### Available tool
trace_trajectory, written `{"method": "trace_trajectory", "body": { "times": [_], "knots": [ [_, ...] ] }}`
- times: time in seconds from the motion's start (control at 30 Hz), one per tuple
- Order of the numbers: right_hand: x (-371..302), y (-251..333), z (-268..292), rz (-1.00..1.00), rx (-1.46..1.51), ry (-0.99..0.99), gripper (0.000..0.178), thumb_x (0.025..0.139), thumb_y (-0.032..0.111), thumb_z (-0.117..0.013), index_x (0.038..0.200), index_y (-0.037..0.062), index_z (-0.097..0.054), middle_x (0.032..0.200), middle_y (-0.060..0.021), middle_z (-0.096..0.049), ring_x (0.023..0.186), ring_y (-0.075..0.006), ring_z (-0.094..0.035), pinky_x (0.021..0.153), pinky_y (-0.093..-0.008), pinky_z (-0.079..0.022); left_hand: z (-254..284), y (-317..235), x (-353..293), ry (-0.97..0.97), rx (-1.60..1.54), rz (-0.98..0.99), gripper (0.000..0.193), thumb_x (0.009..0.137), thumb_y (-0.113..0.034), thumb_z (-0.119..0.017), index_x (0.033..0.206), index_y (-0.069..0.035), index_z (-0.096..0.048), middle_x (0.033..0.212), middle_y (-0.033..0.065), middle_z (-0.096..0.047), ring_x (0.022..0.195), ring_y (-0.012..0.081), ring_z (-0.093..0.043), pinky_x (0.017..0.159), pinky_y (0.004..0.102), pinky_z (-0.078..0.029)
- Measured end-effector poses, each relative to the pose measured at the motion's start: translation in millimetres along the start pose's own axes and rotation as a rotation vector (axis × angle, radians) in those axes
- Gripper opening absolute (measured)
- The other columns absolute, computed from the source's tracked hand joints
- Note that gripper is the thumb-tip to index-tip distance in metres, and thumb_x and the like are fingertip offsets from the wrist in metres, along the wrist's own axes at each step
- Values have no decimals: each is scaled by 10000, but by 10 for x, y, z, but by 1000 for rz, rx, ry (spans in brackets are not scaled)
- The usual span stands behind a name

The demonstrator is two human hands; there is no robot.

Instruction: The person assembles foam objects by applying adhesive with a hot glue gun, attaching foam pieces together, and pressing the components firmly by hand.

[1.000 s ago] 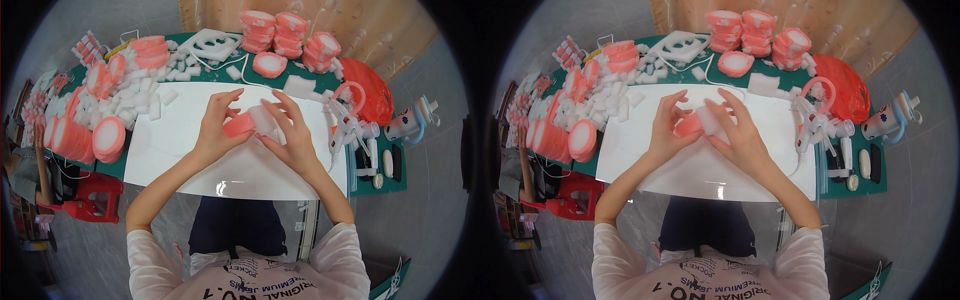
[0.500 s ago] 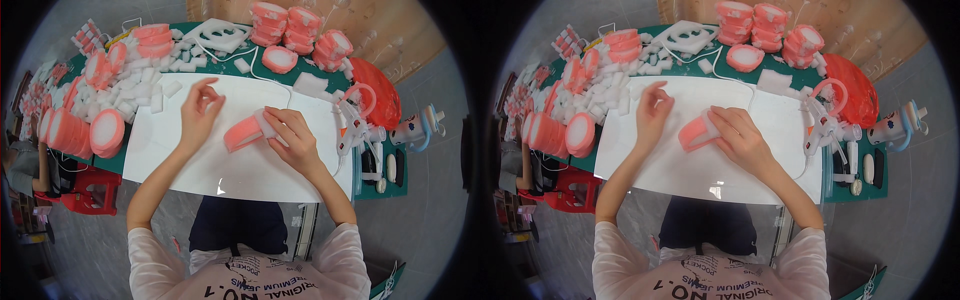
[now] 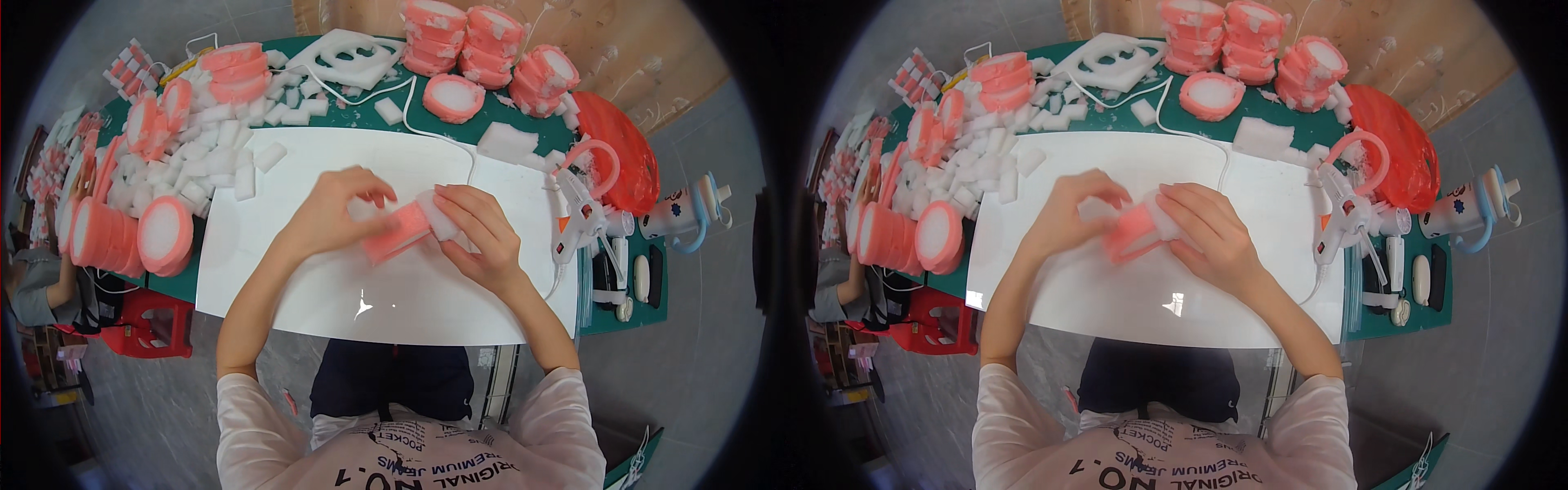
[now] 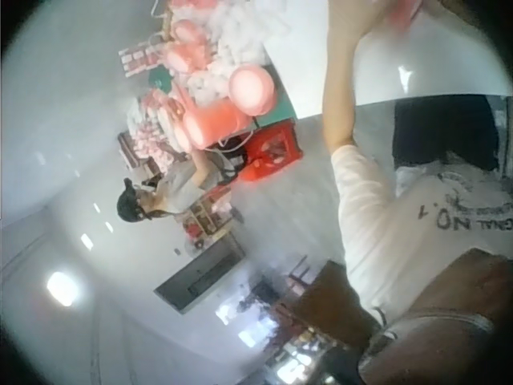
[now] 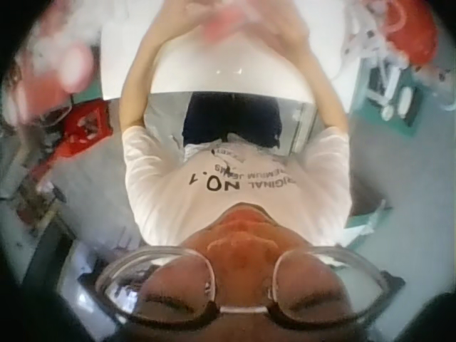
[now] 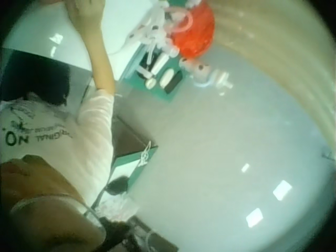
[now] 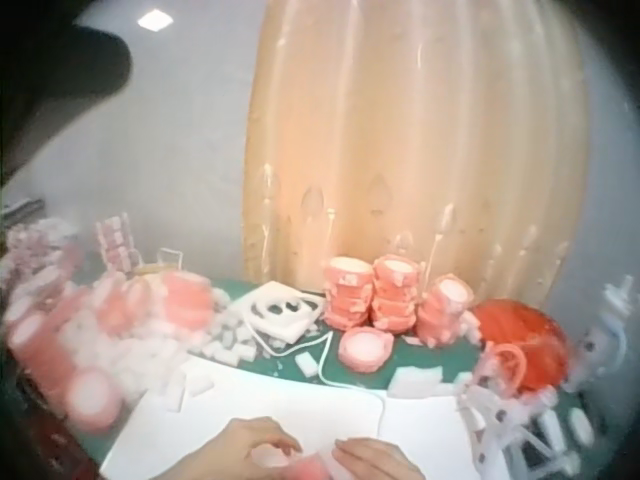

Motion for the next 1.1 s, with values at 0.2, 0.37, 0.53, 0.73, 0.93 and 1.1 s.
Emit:
{"method": "trace_trajectory", "body": {
  "times": [0.2, 0.37, 0.53, 0.73, 0.93, 1.1],
  "knots": [
    [60, 38, -20, -21, 78, -1, 482, 533, -10, -701, 996, -16, -567, 1027, -129, -566, 960, -287, -542, 809, -333, -447, -263, -77, -125, 137, 231, -67, 222, 622, -178, -685, 742, -13, -597, 681, 106, -572, 601, 263, -556, 572, 314, -456],
    [47, 25, -80, -3, 124, 10, 466, 552, 8, -713, 994, -22, -567, 1022, -142, -566, 950, -296, -546, 803, -342, -454, -283, -40, -152, 72, 266, -147, 209, 627, -194, -680, 691, -25, -576, 641, 91, -543, 577, 255, -547, 533, 321, -449],
    [17, 35, -96, 12, 117, -4, 492, 537, 19, -719, 1000, -25, -561, 1034, -150, -556, 953, -299, -541, 802, -343, -454, -286, -43, -156, 64, 274, -156, 216, 638, -207, -676, 691, -26, -571, 642, 90, -541, 579, 260, -546, 532, 325, -448],
    [-30, 24, -58, 12, 32, -46, 517, 531, 45, -712, 1019, -23, -557, 1050, -170, -548, 973, -311, -528, 824, -350, -437, -319, -120, -121, 149, 289, -50, 289, 648, -205, -676, 840, -23, -562, 792, 120, -564, 722, 279, -562, 617, 329, -464],
    [-105, 211, 198, -229, 61, -172, 446, 600, 59, -679, 1027, 17, -556, 1041, -146, -544, 961, -300, -520, 807, -354, -431, -174, 25, -70, 122, 106, 50, 394, 650, -108, -669, 994, -1, -511, 899, 120, -561, 822, 228, -569, 719, 286, -457],
    [-917, 80, 833, -534, -419, -215, 279, 668, 43, -629, 936, 5, -561, 869, -139, -556, 799, -288, -514, 714, -341, -418, 26, 187, -26, -171, -393, 237, 384, 767, -111, -600, 1103, 18, -464, 1015, 69, -550, 933, 149, -534, 792, 276, -444]
  ]
}}
Point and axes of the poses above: each hand's wrist, its own x-axis towards the middle knuckle, its own z-axis out of the back of the hand, y = z × x, the point moved 5 cm from there along x, towards the middle knuckle
